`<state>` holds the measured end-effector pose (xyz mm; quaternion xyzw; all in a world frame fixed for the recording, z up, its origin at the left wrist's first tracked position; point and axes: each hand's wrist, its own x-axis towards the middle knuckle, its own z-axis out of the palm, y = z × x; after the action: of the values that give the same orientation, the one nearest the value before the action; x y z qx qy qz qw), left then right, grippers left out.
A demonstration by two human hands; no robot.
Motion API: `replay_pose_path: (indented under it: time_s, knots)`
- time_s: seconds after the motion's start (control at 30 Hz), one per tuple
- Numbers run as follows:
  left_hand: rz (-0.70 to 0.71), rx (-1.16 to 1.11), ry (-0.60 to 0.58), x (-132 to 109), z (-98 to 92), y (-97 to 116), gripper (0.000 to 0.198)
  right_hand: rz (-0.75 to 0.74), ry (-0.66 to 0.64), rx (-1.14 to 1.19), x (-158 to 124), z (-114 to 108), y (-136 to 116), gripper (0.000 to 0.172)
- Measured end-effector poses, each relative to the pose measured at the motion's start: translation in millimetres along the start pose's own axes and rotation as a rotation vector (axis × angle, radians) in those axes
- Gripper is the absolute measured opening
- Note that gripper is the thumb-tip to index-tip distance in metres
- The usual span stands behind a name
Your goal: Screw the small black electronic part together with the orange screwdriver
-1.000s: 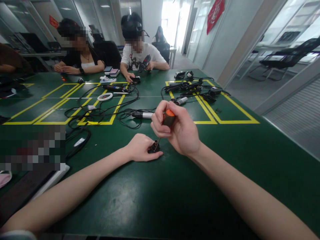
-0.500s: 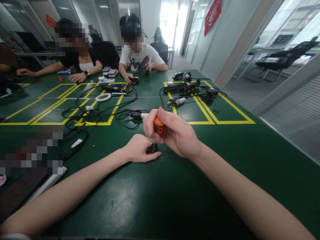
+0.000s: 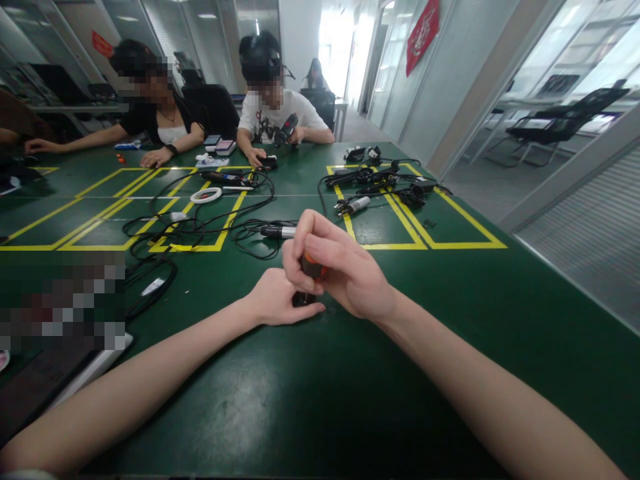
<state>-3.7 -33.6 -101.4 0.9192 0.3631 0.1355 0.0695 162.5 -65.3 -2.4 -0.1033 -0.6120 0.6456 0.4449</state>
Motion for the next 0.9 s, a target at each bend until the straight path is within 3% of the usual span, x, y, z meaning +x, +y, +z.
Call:
replay_pose_path:
  time_s: [0.1,0.33,0.57,0.77,0.9]
  knots:
    - [0.016,0.018,-0.032,2.0,-1.7,1.0,0.053,-0.041,0.043,-0.037,2.9,0.1,-0.6,0.028]
    - [0.055,0.023,-0.057,3.5,-2.5,-0.5,0.051,0.007,0.109,-0.062,5.2,4.8,-1.4,0.052]
    - [0.058,0.047,-0.098,3.2,-5.4,0.2,0.053,-0.037,0.078,0.000,1.7,0.6,4.7,0.030]
    - [0.047,0.038,-0.094,3.8,-3.1,-0.7,0.053,-0.040,0.118,-0.040,7.4,4.7,2.9,0.053]
    - [0.036,0.034,-0.060,2.7,0.0,-1.5,0.055,-0.020,0.130,-0.002,6.2,4.3,2.0,0.052]
